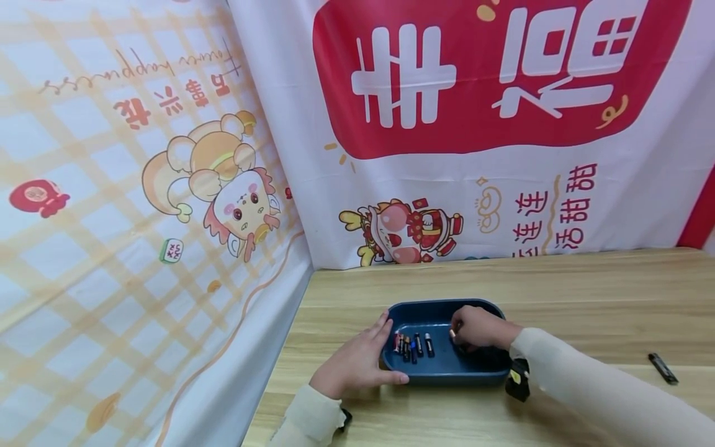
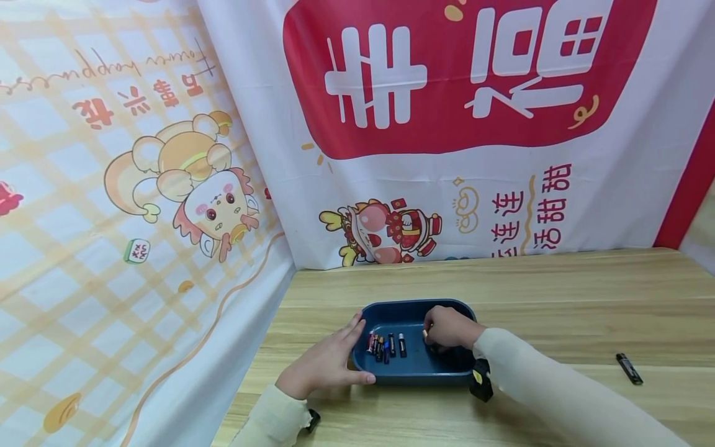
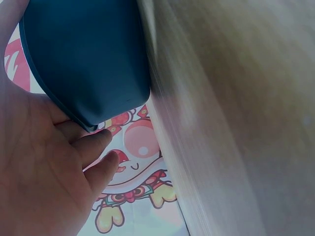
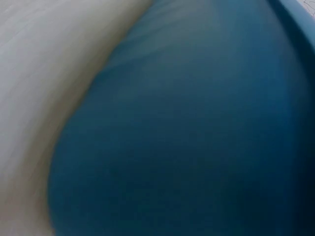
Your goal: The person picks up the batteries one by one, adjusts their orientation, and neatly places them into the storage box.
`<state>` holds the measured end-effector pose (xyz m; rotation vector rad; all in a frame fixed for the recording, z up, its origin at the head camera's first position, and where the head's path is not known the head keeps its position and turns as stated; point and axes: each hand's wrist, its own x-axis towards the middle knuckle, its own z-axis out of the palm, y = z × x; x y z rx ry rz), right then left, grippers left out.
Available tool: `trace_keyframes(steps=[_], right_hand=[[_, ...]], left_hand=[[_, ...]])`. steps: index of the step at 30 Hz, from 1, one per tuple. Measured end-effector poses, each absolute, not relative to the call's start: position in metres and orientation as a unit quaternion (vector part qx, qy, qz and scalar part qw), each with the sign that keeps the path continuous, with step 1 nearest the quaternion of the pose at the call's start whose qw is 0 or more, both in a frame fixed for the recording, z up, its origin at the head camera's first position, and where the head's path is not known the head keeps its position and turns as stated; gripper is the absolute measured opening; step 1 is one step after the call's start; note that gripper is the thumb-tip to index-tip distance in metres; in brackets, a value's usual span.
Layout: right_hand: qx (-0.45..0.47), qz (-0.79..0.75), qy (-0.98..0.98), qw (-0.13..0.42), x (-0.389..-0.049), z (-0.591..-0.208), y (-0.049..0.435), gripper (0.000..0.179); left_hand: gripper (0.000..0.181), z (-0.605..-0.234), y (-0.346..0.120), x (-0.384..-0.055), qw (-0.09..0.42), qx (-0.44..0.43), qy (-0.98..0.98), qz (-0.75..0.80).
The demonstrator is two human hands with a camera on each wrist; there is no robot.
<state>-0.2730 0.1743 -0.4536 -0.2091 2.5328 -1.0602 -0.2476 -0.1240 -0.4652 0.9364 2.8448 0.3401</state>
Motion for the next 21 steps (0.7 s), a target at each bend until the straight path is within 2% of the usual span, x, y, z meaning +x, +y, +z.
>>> trace_keyframes(steps=[9, 21], right_hand=[[-0.09, -0.359, 0.909, 0.194, -0.278, -0.459, 0.153, 0.01], [-0.087, -0.322, 0.923, 0.191, -0.279, -0.461, 0.147, 0.003]], left_hand=[[0.113, -0.466, -0.126, -0.248, 0.064, 0.317, 0.94, 0.111], [0.113, -0.466, -0.124, -0.25, 0.067, 0.313, 0.941, 0.114]])
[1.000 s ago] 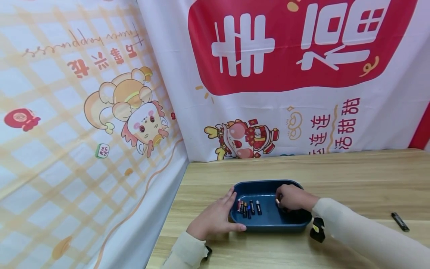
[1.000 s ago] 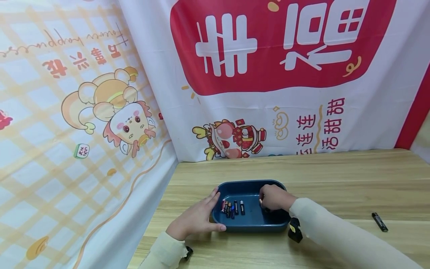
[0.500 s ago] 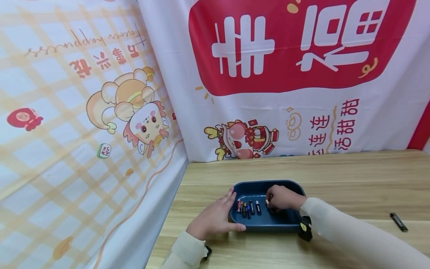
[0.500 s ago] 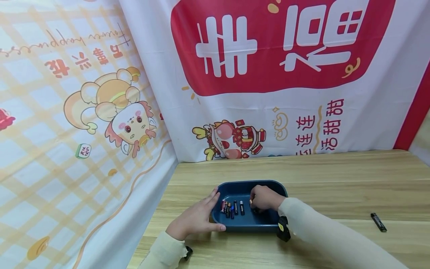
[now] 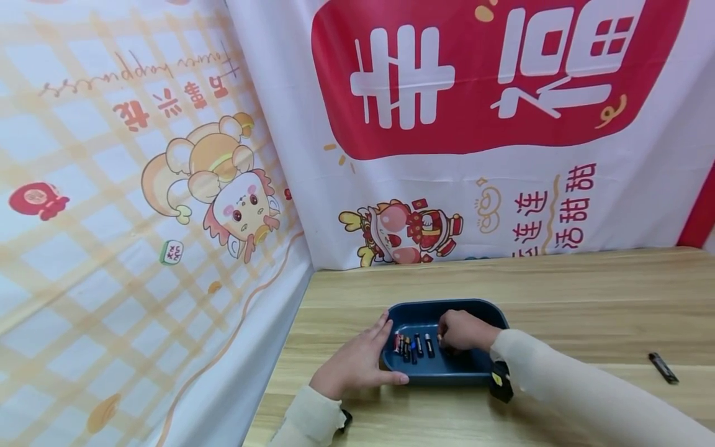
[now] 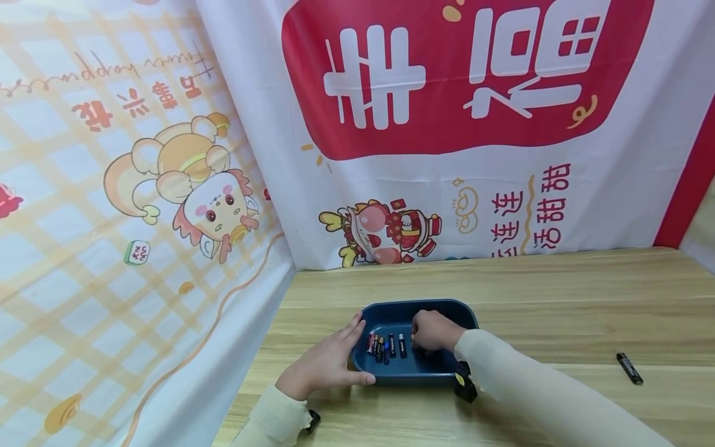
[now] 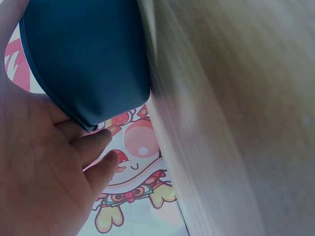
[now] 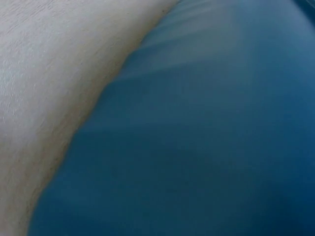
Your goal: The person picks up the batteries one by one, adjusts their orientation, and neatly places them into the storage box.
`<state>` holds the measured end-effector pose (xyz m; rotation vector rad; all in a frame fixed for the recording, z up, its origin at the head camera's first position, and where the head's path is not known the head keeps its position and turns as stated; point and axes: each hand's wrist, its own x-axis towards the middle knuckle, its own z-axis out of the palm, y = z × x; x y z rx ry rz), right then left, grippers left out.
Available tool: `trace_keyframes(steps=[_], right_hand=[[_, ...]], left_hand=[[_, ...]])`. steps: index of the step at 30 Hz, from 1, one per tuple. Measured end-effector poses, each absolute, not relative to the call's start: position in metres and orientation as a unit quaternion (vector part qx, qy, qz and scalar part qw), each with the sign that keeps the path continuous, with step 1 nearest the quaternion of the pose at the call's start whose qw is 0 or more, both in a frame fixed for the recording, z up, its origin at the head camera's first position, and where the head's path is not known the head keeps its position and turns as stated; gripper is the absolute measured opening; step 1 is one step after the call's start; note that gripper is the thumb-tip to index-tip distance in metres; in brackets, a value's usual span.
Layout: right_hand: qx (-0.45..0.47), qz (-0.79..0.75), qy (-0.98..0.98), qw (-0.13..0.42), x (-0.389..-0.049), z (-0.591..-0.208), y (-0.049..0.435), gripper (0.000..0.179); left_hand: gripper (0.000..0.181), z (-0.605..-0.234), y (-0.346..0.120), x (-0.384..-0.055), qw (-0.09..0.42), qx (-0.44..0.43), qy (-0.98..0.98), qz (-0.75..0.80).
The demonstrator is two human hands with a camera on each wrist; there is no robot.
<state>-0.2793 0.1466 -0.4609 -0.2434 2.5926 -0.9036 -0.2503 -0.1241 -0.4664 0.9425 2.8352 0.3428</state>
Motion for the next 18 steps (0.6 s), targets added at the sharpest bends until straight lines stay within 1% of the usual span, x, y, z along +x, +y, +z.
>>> trace_keyframes(steps=[9, 13, 18], right_hand=[[-0.087, -0.342, 0.918, 0.183, -0.271, -0.456, 0.156, 0.008], [-0.081, -0.379, 0.905, 0.177, -0.264, -0.446, 0.168, 0.015], [-0.083, -0.409, 0.895, 0.157, -0.262, -0.433, 0.189, 0.022]], left_hand=[[0.111, -0.466, -0.125, -0.249, 0.068, 0.313, 0.939, 0.123], [0.112, -0.467, -0.124, -0.249, 0.064, 0.313, 0.94, 0.124], [0.114, -0.468, -0.125, -0.249, 0.065, 0.307, 0.941, 0.123]])
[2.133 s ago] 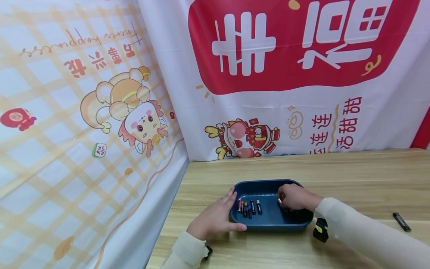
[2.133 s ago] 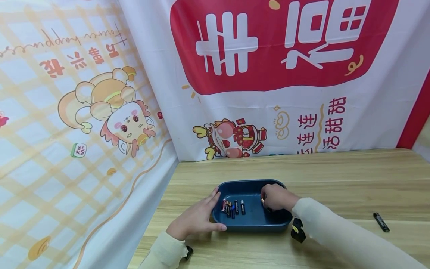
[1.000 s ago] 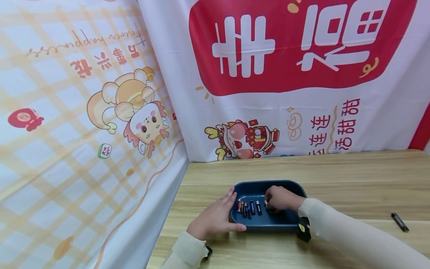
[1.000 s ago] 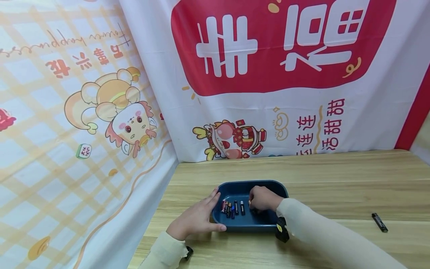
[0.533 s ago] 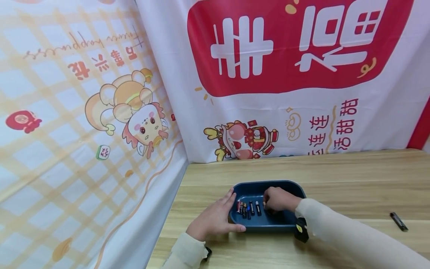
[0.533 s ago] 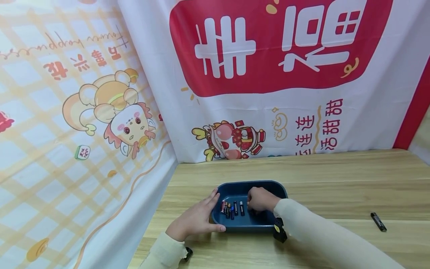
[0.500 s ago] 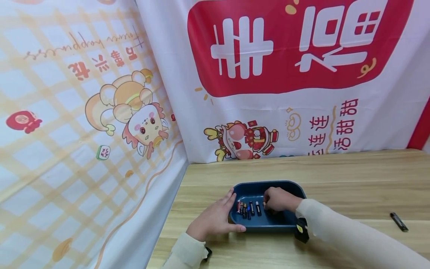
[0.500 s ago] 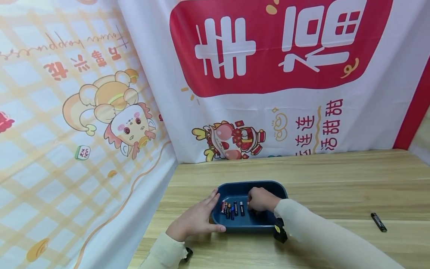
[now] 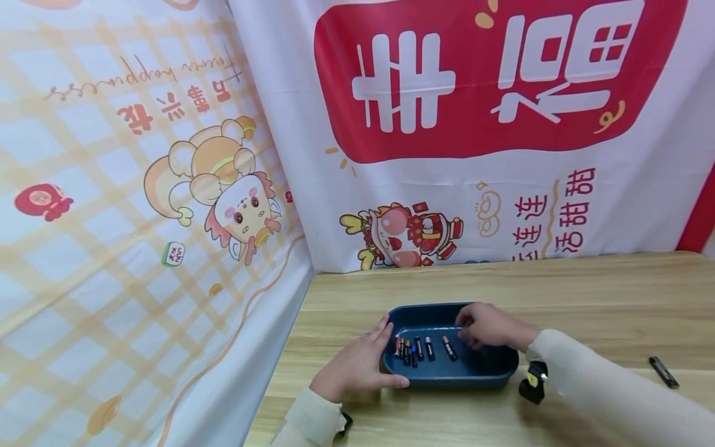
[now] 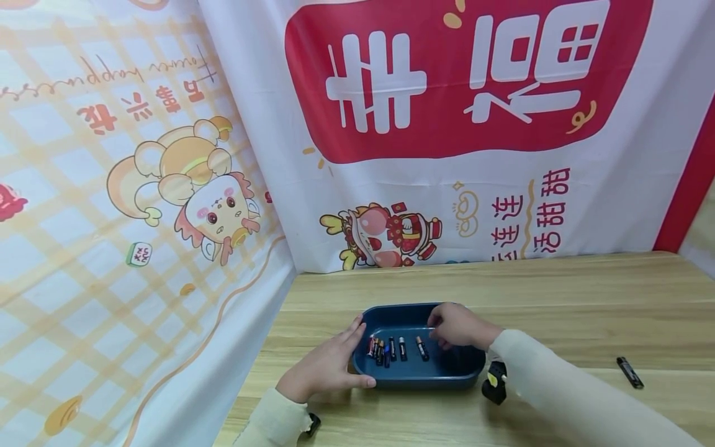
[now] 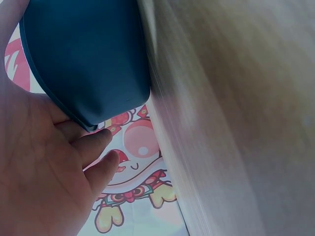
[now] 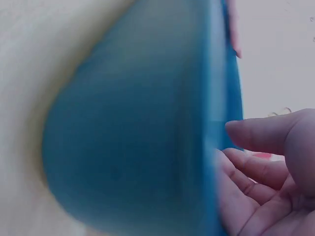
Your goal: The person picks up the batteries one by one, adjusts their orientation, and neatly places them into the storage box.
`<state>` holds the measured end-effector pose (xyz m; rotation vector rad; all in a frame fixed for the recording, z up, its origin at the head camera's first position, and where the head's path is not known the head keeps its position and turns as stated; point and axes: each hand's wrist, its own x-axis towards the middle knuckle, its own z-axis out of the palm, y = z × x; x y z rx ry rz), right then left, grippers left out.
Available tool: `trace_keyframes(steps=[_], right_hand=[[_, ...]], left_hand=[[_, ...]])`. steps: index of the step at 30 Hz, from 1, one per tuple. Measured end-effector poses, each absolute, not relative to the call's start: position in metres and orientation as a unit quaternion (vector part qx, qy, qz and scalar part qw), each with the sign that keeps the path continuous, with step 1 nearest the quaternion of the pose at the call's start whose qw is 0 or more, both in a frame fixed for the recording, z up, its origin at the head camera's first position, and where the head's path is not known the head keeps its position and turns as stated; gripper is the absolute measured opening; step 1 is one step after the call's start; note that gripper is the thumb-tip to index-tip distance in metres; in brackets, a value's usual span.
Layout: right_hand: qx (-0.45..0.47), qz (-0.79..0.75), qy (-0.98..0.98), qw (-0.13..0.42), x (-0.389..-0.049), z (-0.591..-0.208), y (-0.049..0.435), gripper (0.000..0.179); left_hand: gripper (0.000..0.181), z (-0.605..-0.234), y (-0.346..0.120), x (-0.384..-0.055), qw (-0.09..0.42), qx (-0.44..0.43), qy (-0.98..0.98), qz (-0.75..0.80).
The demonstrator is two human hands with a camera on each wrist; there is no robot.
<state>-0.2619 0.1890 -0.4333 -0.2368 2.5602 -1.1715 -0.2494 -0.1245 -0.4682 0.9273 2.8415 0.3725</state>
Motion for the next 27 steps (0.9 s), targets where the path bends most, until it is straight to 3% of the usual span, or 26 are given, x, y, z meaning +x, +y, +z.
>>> trace_keyframes(steps=[11, 27], right_hand=[[-0.08, -0.408, 0.903, 0.107, -0.259, -0.411, 0.247, 0.018], [-0.053, -0.397, 0.91, 0.105, -0.246, -0.408, 0.301, 0.022]], left_hand=[[0.114, -0.467, -0.124, -0.248, 0.062, 0.305, 0.943, 0.114], [0.115, -0.466, -0.124, -0.248, 0.059, 0.308, 0.943, 0.11]])
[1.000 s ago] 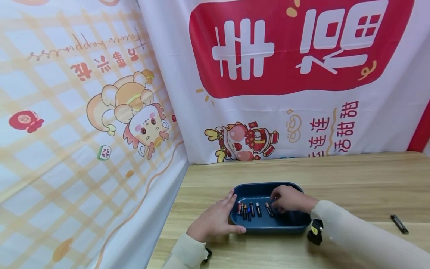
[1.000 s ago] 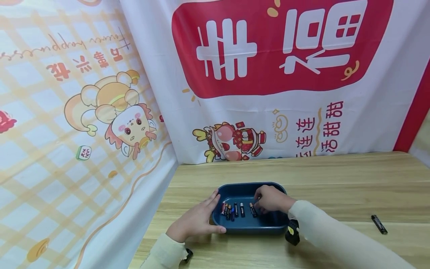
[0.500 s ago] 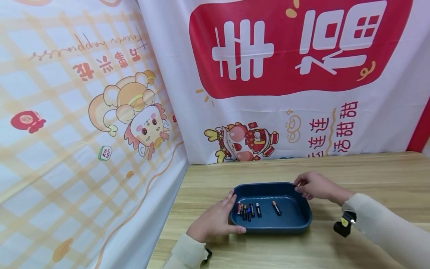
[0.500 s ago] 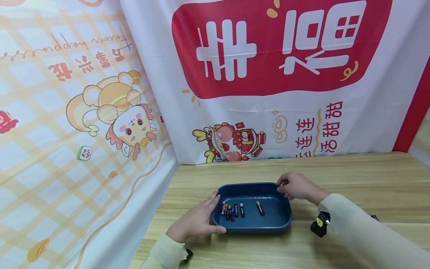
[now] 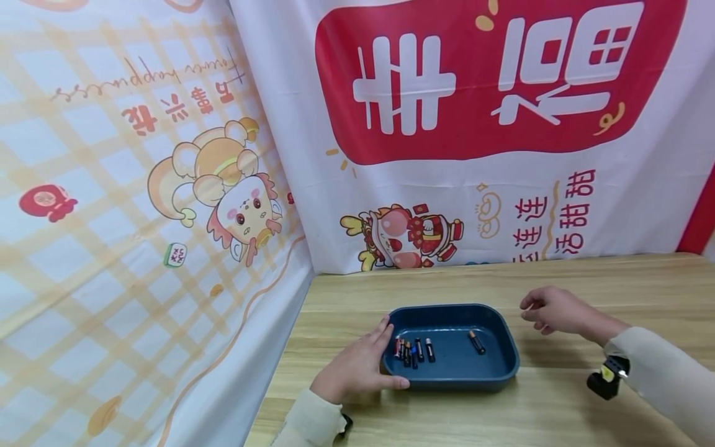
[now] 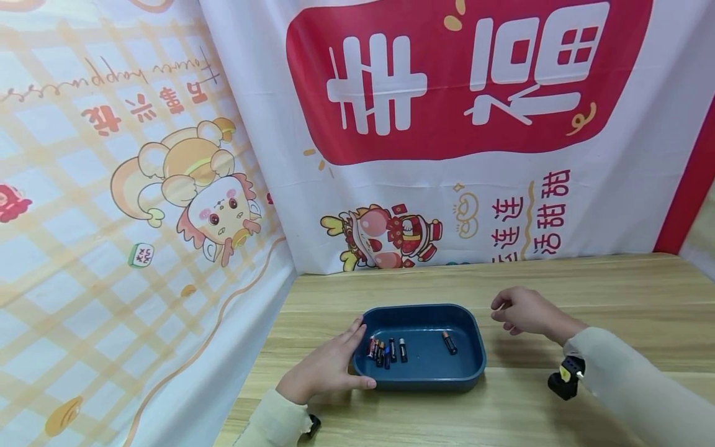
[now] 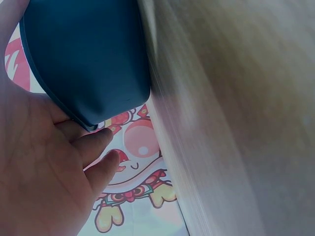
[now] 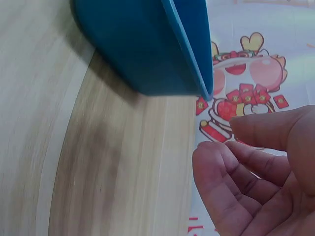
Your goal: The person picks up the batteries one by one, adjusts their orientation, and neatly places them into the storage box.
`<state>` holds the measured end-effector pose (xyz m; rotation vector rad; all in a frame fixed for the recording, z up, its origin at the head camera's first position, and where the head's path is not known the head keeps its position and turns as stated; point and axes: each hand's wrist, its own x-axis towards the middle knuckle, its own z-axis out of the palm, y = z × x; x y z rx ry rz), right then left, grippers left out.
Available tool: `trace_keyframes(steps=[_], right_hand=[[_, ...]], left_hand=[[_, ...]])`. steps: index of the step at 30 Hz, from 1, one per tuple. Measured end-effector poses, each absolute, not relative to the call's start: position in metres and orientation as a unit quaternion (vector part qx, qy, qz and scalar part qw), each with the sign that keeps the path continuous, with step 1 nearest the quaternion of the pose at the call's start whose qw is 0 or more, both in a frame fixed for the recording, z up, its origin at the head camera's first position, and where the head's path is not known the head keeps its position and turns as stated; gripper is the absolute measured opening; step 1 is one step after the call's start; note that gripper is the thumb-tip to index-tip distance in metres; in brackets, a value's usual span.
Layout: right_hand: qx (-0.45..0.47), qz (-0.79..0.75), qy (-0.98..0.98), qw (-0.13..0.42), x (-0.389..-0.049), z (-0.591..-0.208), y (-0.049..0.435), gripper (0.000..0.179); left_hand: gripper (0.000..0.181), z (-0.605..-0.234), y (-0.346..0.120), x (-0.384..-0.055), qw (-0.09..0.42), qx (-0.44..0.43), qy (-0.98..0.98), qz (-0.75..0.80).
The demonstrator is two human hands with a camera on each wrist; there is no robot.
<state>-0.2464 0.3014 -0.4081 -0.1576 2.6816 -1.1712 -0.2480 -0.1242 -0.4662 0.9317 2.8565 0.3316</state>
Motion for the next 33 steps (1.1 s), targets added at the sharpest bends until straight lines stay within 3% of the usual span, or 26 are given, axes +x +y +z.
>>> trace_keyframes(steps=[17, 33], right_hand=[[-0.029, -0.401, 0.906, 0.135, -0.243, -0.424, 0.324, 0.026], [-0.036, -0.411, 0.902, 0.13, -0.237, -0.452, 0.323, 0.018]], left_hand=[[0.116, -0.466, -0.125, -0.248, 0.061, 0.314, 0.941, 0.108], [0.114, -0.464, -0.124, -0.246, 0.061, 0.312, 0.942, 0.11]])
